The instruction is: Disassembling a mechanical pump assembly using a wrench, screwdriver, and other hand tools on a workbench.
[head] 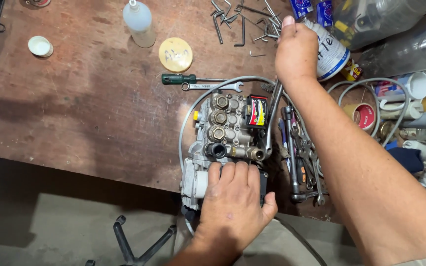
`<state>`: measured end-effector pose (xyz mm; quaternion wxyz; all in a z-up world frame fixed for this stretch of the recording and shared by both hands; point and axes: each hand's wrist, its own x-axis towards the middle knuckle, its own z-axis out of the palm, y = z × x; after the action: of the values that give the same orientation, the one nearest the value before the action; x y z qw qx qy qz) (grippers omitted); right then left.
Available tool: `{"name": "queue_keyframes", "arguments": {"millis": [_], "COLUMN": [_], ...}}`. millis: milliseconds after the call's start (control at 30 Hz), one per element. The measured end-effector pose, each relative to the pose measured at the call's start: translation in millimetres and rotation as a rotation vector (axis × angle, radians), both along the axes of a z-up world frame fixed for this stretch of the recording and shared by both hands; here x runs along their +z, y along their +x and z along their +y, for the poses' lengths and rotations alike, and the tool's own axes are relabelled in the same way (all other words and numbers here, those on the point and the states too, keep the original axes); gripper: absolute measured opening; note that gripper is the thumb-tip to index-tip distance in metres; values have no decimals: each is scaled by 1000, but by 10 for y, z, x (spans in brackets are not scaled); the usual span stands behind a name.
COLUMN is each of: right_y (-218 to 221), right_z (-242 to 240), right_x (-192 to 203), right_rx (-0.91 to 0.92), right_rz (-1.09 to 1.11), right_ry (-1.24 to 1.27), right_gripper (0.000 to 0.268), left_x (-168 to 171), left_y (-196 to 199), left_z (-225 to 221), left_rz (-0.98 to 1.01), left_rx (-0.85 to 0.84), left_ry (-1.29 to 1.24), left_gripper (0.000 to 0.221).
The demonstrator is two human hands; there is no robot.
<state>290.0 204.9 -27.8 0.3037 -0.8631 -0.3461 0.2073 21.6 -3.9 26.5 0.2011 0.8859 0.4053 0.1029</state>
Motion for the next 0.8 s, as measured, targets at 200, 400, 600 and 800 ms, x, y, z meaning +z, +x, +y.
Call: {"name": "queue_keyframes", "arguments": {"millis": [200,400,600,800], "right_y": [11,-96,-146,824], "right_z": [58,54,85,523], "right_x": [3,141,202,-1171], "right_rx": [-17,-55,-92,56], "right_rz": [-2,62,120,-201], "right_ry": [-14,-109,-158,-54], "right_gripper": [52,52,51,71], "left_x": [-32,-10,9,36], "left_y": [18,10,5,6], "left_z": [-1,12,34,90], "left_rz": [9,-19,-8,-167], "left_rx": [15,13,5,33], "left_ry": [26,21,27,58], "left_gripper": [47,45,46,40]}}
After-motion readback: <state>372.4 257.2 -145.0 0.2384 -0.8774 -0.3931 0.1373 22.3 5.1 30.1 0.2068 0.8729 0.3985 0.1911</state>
